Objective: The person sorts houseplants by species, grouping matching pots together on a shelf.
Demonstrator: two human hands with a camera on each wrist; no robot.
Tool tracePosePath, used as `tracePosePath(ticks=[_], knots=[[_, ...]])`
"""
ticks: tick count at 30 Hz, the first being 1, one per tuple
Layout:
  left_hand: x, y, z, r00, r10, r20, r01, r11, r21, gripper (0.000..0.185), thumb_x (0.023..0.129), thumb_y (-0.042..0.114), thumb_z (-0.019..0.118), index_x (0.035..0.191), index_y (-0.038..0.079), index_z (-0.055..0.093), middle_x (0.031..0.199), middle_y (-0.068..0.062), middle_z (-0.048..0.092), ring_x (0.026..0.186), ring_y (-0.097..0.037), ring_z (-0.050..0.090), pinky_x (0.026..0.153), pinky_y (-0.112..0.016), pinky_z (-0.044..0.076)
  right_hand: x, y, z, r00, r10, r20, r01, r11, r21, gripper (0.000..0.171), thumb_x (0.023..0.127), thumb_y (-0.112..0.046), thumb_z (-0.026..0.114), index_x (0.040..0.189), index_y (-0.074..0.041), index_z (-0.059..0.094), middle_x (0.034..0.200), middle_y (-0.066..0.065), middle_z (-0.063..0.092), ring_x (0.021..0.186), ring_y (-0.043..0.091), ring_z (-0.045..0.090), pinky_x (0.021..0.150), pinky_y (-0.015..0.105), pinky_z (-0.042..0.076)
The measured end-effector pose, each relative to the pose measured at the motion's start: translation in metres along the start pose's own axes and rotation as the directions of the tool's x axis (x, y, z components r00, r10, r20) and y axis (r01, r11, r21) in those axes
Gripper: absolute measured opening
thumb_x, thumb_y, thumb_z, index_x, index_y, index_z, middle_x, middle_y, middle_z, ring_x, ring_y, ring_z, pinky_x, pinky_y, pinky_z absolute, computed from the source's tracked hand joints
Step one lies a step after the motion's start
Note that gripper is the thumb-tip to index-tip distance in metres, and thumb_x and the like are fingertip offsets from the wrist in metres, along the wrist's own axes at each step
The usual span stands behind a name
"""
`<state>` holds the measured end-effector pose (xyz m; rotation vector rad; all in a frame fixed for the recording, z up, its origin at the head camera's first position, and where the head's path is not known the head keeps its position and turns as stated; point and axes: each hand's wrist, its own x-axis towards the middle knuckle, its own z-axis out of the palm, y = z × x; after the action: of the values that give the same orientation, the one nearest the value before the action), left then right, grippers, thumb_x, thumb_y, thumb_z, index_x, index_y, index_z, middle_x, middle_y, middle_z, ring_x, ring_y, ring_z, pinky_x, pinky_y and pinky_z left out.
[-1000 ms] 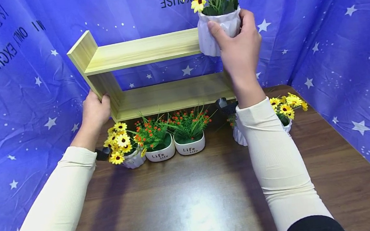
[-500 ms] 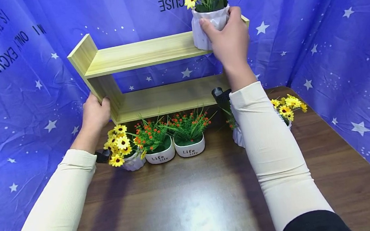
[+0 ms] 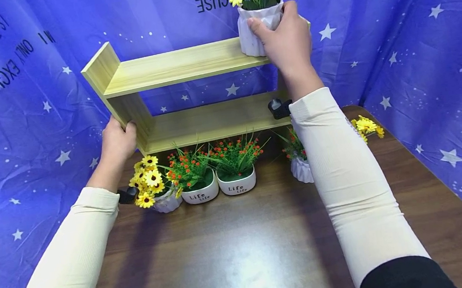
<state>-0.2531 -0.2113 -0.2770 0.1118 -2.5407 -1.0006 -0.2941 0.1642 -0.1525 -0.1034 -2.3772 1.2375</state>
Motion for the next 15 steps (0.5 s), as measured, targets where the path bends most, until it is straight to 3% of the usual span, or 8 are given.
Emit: tracePosePath(ticks=[5,9,12,15], knots=[[-0.001,-0.002,0.001,1.000,-0.016,0.017,0.016,1.000,0.000,0.034,0.102,0.016,0.044,0.133,0.001,0.048,0.129,-0.027,0.059,0.121,-0.043,0.056,0.103,-0.052,0.042,-0.015,0.007,-0.006,0.999,-0.040,0.021,0.036,0.985,0.170,0.072,0.093,-0.041,0.064,0.151,-0.013,0.034,0.146,0.007,0.050,0.124,0.011,0.050,0.106,0.022,0.036],[-0.001,-0.002,0.001,1.000,-0.025,0.019,0.025,1.000,-0.009,0.035,0.102,0.016,0.044,0.134,0.002,0.047,0.131,-0.026,0.059,0.122,-0.042,0.055,0.103,-0.052,0.042,-0.040,0.025,-0.013,0.993,-0.085,-0.081,0.108,0.937,0.333,0.058,0.092,-0.027,0.067,0.144,-0.010,0.045,0.140,0.010,0.055,0.121,0.014,0.055,0.105,0.024,0.040],[0.000,-0.001,0.000,1.000,-0.020,0.018,0.020,1.000,-0.010,0.035,0.102,0.016,0.044,0.134,0.002,0.047,0.131,-0.026,0.059,0.122,-0.043,0.055,0.103,-0.053,0.042,-0.061,0.044,-0.018,0.979,-0.112,-0.172,0.173,0.902,0.396,0.045,0.091,-0.018,0.067,0.133,-0.007,0.056,0.130,0.010,0.060,0.113,0.016,0.060,0.100,0.025,0.044],[0.000,0.000,-0.002,1.000,-0.020,0.018,0.020,1.000,-0.020,0.035,0.102,0.016,0.044,0.134,0.002,0.048,0.131,-0.026,0.058,0.121,-0.043,0.055,0.104,-0.053,0.042,-0.080,0.067,-0.021,0.966,-0.111,-0.232,0.201,0.890,0.409,0.036,0.091,-0.013,0.067,0.126,-0.008,0.062,0.122,0.007,0.064,0.108,0.016,0.061,0.096,0.025,0.046]])
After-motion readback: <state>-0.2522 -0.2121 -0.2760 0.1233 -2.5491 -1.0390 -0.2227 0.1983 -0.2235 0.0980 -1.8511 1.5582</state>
